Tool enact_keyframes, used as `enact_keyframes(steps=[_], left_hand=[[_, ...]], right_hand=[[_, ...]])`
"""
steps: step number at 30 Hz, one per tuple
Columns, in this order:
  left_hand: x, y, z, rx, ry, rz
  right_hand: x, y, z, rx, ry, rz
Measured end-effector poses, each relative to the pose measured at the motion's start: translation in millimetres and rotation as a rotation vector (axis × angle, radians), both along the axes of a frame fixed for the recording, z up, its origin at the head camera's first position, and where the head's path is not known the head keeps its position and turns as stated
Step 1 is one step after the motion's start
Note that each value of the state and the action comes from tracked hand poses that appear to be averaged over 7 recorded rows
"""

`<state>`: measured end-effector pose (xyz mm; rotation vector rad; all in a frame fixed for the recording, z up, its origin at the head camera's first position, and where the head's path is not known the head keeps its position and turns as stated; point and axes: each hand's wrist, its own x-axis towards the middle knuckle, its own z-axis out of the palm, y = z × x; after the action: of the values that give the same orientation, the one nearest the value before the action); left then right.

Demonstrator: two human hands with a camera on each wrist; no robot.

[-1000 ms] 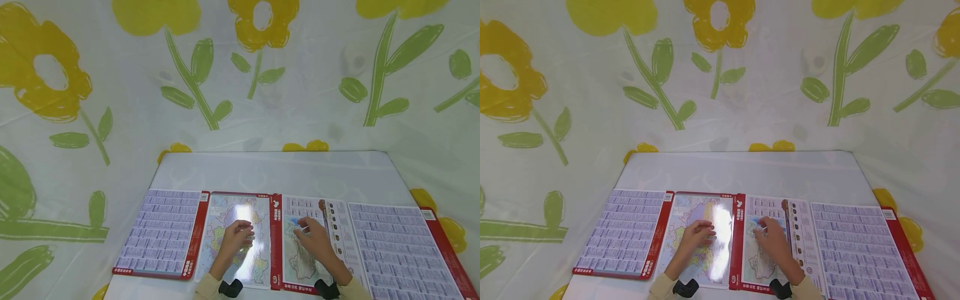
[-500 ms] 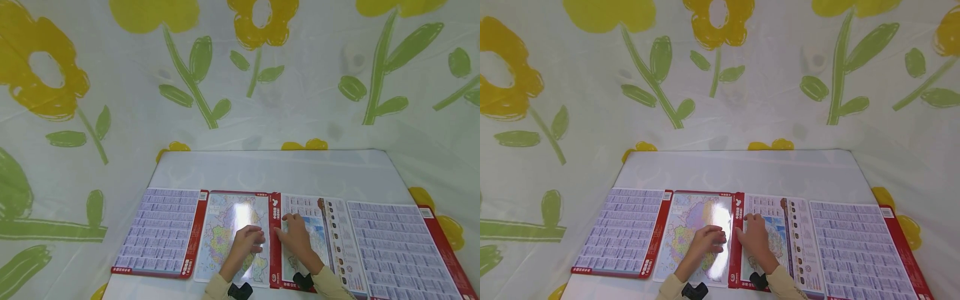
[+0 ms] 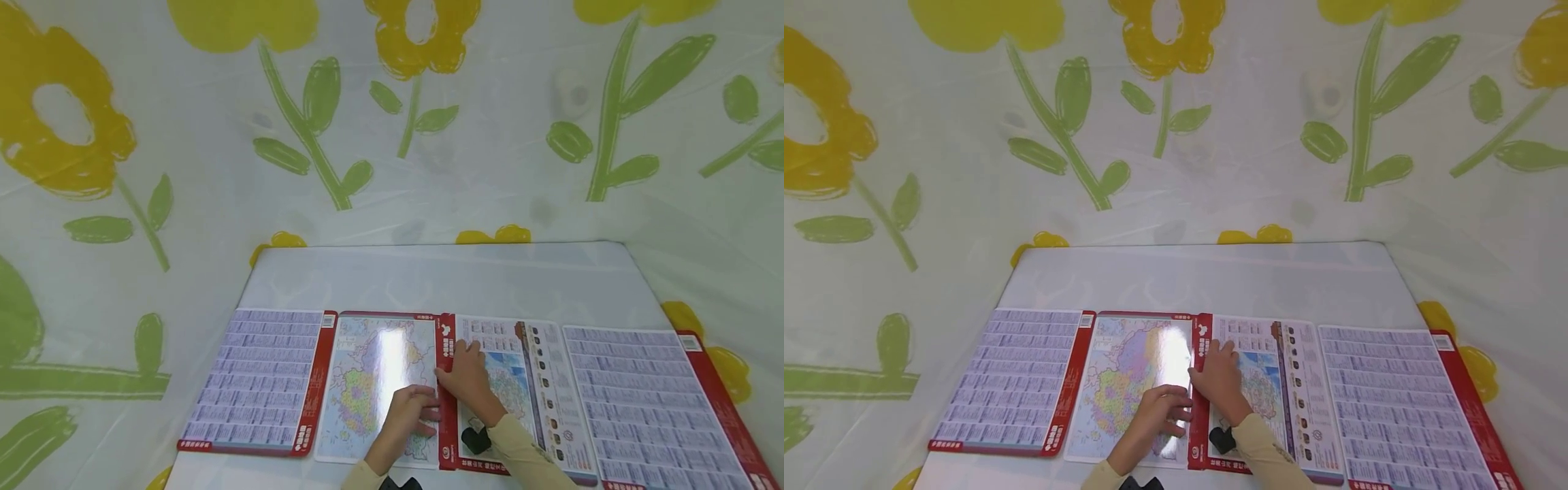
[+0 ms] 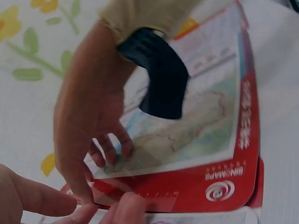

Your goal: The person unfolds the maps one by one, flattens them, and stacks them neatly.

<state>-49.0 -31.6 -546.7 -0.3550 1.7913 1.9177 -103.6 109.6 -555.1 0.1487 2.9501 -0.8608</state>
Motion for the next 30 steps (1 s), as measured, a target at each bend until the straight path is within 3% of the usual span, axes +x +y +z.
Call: enact_keyframes(steps=[5, 8, 10, 15, 17, 20, 25, 30], left_hand=[[-0.8, -2.8, -3.2, 0.071, -0.069, -0.014], [-1.5, 0.5, -1.1, 0.106, -0.060, -0.009], [-1.7, 3.6, 0.1, 0.087, -0.018, -0.005], [0.2, 10.1, 2.1, -0.083, 0.144, -0.048], [0.1, 13.6, 3.0, -0.111, 0.182, -0.057], [-2.3, 18.8, 2.5, -0.040, 0.184, -0.038], [-7.5, 25.4, -3.8, 0.124, 0.123, -0.015], [-10.0, 30.3, -10.3, 0.141, 0.106, -0.026]], right_hand=[[-2.4, -2.0, -0.8, -0.011, -0.027, -0.003], [-3.6, -2.4, 0.4, -0.018, -0.027, 0.016], [-4.9, -1.5, 1.4, -0.040, -0.022, 0.031], [-4.7, 4.5, 6.8, -0.167, -0.015, 0.043], [-3.8, 7.2, 10.7, -0.201, -0.007, 0.043], [-3.8, 10.5, 15.7, -0.207, 0.022, 0.038], [-4.3, 15.2, 19.8, -0.203, 0.063, 0.043], [-3.8, 20.6, 21.9, -0.229, 0.091, 0.054]])
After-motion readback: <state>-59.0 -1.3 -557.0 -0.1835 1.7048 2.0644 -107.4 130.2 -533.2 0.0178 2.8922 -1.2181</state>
